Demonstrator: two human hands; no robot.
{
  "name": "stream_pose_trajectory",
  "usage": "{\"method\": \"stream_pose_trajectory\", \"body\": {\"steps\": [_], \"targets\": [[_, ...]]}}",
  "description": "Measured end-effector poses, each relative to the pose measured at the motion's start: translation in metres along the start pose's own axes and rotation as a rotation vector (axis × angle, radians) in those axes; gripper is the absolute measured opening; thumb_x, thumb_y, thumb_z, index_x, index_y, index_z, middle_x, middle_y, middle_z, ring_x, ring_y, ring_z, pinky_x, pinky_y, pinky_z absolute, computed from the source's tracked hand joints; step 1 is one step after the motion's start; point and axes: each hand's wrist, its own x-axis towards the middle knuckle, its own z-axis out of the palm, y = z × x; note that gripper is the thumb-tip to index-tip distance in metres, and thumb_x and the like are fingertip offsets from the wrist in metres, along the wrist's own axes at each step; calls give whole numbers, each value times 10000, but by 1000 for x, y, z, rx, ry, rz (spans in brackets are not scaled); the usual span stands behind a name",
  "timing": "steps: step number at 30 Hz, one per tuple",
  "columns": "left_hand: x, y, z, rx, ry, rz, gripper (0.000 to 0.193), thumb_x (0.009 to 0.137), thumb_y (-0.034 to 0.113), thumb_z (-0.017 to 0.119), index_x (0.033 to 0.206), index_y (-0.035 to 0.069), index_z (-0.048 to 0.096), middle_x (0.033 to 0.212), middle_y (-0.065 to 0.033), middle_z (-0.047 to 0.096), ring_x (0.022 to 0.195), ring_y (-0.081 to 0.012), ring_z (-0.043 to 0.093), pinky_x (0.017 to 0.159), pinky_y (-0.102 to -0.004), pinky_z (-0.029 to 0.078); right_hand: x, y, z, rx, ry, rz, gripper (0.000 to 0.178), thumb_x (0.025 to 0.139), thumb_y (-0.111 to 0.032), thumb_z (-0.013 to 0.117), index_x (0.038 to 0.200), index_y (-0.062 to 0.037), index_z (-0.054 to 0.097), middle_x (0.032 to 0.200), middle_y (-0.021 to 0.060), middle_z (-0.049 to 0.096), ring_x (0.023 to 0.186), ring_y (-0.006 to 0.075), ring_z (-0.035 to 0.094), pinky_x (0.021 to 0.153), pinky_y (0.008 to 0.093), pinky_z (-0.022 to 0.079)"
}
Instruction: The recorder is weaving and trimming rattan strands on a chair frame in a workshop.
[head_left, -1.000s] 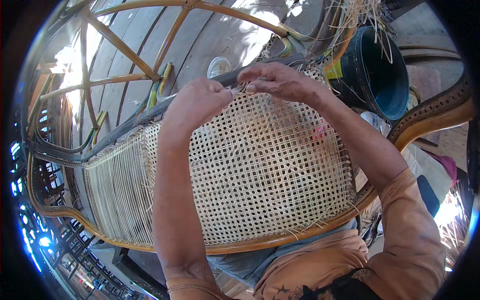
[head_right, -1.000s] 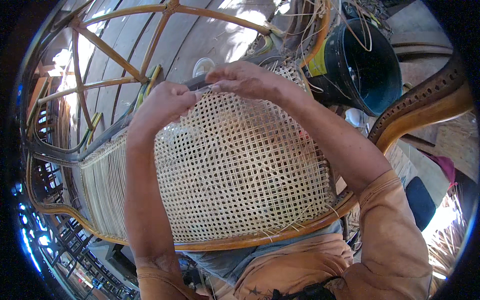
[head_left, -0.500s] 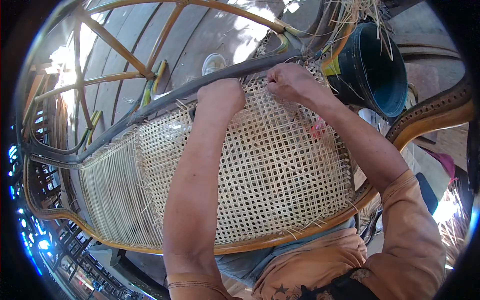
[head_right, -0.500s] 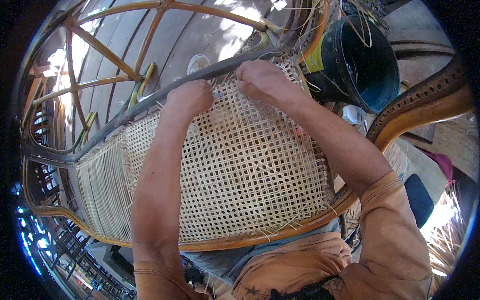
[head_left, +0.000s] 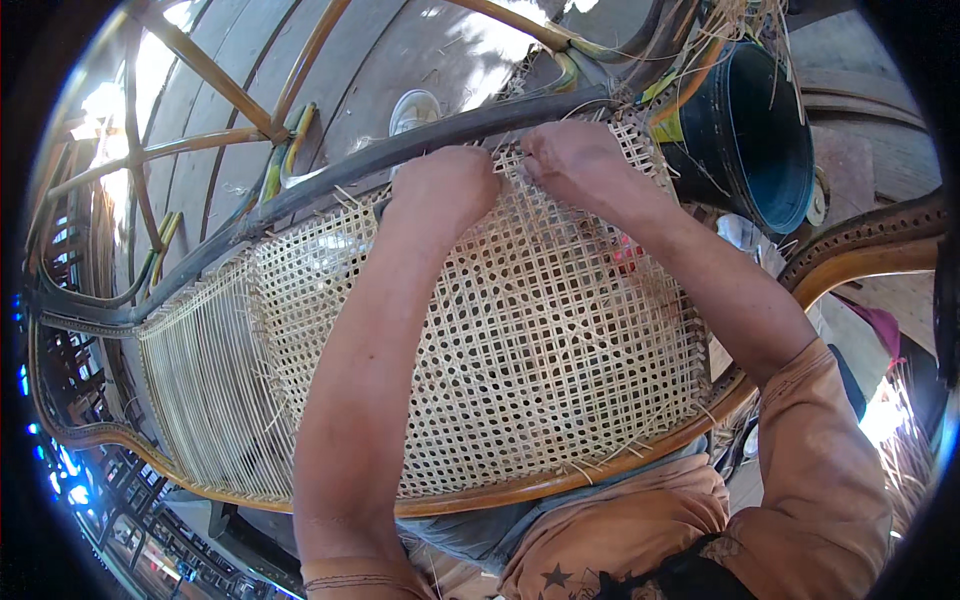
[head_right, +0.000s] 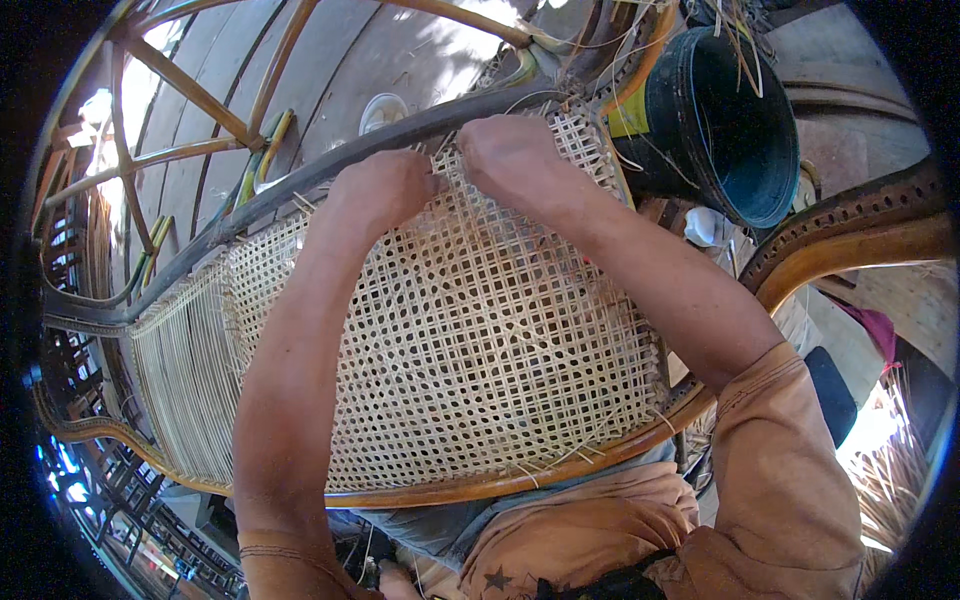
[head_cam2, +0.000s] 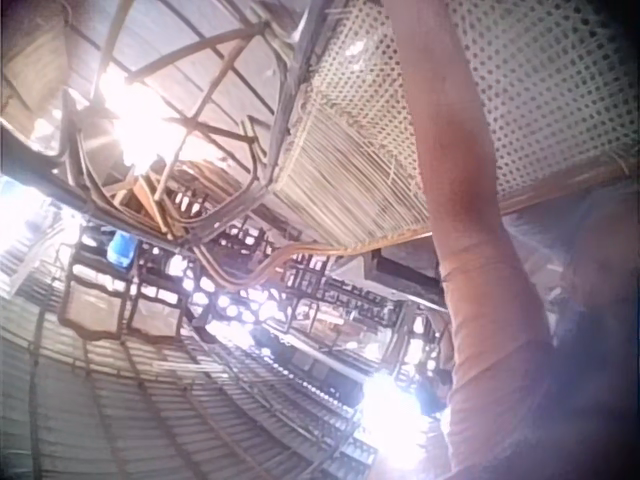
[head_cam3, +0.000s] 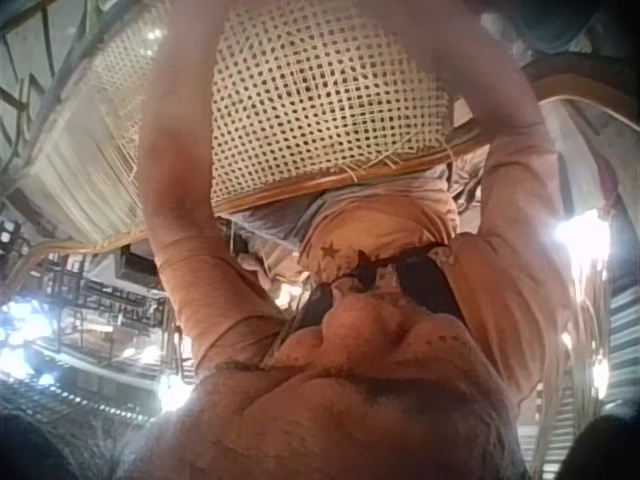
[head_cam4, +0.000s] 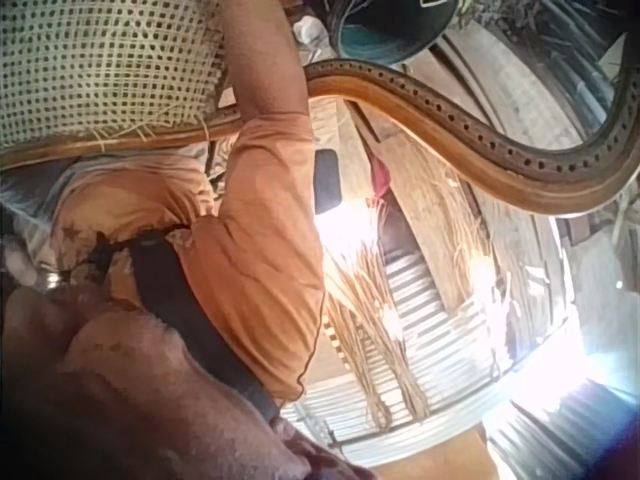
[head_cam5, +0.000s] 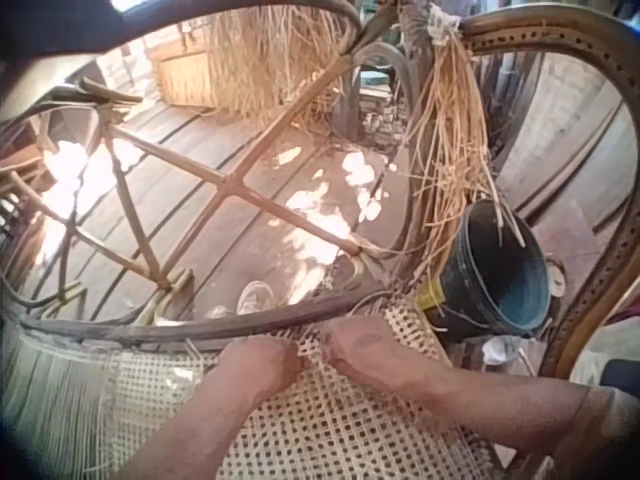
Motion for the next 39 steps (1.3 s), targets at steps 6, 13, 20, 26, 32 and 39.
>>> {"method": "stream_pose_trajectory", "body": {"steps": [6, 13, 20, 26, 32, 39], "targets": [[-13, -15, -7, 6, 18, -107, 297, 801, 262, 558, 990, 60, 664, 1037, -165, 637, 969, -315, 614, 823, -412, 489, 0, 7, 11, -105, 383, -535, 111, 719, -68, 574, 822, -86, 609, 848, 80, 603, 868, 282, 573, 732, 374, 479], [-55, -44, 15, -153, 87, -214, 372, 806, 377, 543, 826, 23, 656, 887, -198, 642, 862, -346, 615, 764, -425, 469, 5, 10, 3, -329, 284, -669, 154, 726, -61, 577, 873, -102, 597, 892, 42, 543, 913, 231, 516, 752, 346, 458], [-100, -47, 27, -208, 263, -207, 376, 824, 372, 528, 735, 18, 618, 770, -196, 609, 766, -373, 587, 720, -457, 452, 10, 14, 3, -373, 277, -819, 154, 749, -94, 571, 902, -108, 586, 900, 35, 535, 936, 202, 491, 770, 322, 439], [-125, -39, 19, -118, 153, -270, 378, 868, 369, 489, 786, 29, 633, 807, -165, 640, 793, -325, 617, 715, -437, 472, -1, -25, -10, -274, 343, -612, 107, 809, -118, 555, 906, -80, 583, 866, 85, 552, 858, 224, 539, 737, 354, 454], [-114, -25, -10, -71, 263, -251, 320, 857, 326, 505, 814, 46, 653, 843, -170, 647, 797, -332, 627, 706, -423, 486, -26, -49, -3, 426, -29, -431, 231, 889, -273, 522, 906, -56, 598, 801, 141, 609, 772, 289, 598, 692, 393, 464], [-41, -4, -2, -14, 80, -143, 272, 806, 248, 523, 895, 28, 658, 938, -173, 651, 911, -332, 622, 797, -432, 484, -12, 2, -4, 397, -27, -264, 236, 838, -258, 595, 896, -30, 581, 871, 115, 630, 829, 261, 591, 730, 368, 450]]}}
